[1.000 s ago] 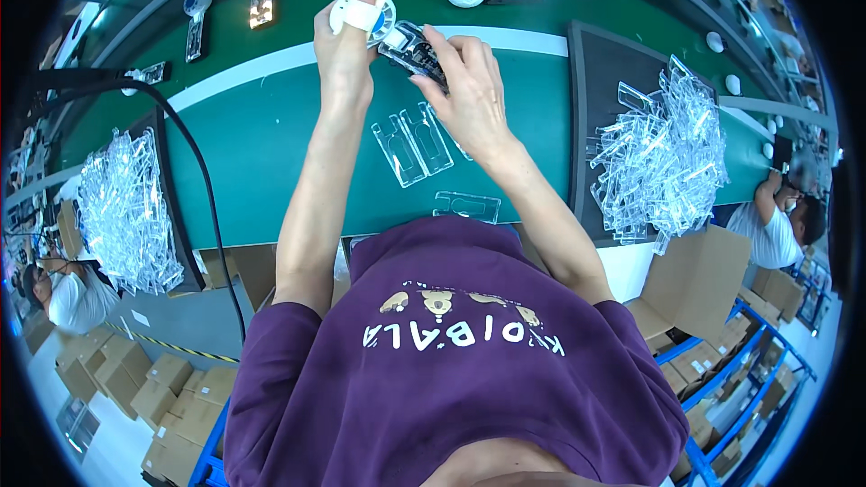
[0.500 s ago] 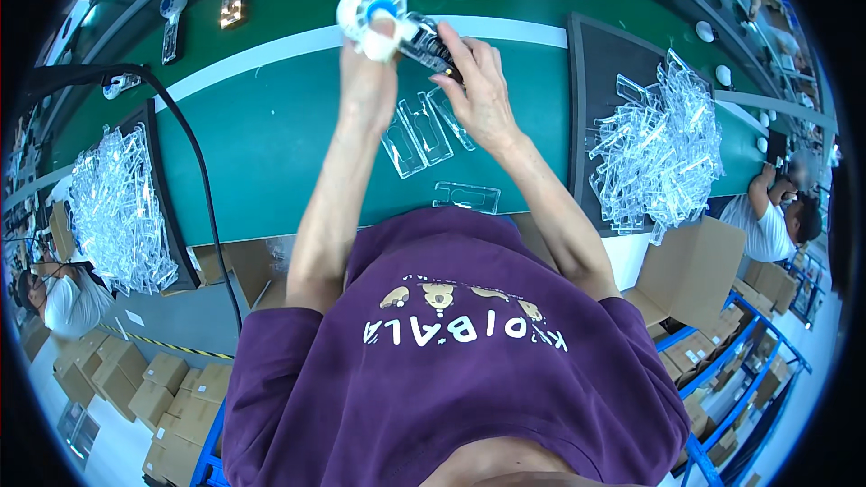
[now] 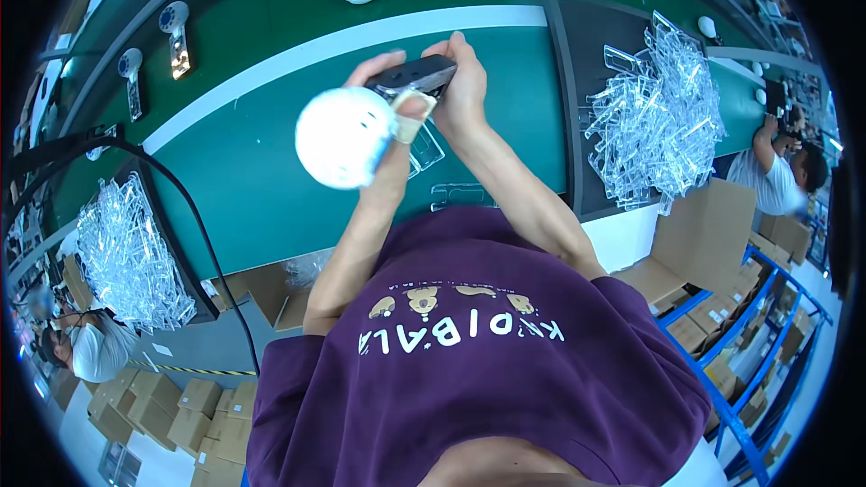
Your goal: Manually assembling and testing components of small electronic devices and placing them into a shipping box on a production line.
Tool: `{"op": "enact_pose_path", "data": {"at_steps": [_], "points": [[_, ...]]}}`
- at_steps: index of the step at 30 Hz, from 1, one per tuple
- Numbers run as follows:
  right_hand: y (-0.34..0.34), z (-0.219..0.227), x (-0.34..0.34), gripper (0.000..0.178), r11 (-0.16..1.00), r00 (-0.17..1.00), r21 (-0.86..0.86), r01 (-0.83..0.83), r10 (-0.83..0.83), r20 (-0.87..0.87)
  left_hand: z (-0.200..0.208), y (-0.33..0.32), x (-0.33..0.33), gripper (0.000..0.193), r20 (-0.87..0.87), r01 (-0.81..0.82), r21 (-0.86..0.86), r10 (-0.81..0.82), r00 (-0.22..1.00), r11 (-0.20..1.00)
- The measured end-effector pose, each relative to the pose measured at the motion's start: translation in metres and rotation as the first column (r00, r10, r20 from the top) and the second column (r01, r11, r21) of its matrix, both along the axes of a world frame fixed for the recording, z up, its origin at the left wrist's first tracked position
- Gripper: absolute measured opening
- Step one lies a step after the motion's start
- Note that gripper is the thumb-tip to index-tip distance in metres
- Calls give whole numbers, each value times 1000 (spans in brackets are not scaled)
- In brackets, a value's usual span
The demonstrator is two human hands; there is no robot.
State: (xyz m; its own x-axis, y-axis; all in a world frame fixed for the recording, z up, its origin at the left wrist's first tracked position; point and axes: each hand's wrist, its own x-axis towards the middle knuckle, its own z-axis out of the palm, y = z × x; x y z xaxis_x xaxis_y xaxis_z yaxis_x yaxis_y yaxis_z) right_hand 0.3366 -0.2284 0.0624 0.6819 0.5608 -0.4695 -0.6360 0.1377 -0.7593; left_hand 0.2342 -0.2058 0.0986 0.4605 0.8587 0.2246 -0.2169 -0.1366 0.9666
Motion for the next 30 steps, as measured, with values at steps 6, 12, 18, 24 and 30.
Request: {"op": "enact_pose_path", "data": {"at_steps": [6, 12, 18, 24, 30], "points": [[7, -1, -1, 39, 998, 997, 22, -63, 62, 52, 18, 0, -3, 36, -37, -25, 16, 25, 999, 1000], [-10, -19, 30, 21, 855, 490, -479, -197, 509, 707, -45, 145, 2, 31, -15, -136, -400, 141, 990, 907], [-73, -27, 69, 22, 633, -321, -741, -224, 670, 669, -118, 287, -35, 59, -503, -378, 68, 359, 786, 923], [-69, -37, 94, 35, 476, -809, -786, -394, 226, 543, -111, 210, 9, 93, -788, -180, -86, 44, 615, 980], [-64, -47, 108, 37, 391, -847, -806, -444, 112, 520, -118, 218, 19, 84, -451, -351, -664, 21, 892, 660]]}}
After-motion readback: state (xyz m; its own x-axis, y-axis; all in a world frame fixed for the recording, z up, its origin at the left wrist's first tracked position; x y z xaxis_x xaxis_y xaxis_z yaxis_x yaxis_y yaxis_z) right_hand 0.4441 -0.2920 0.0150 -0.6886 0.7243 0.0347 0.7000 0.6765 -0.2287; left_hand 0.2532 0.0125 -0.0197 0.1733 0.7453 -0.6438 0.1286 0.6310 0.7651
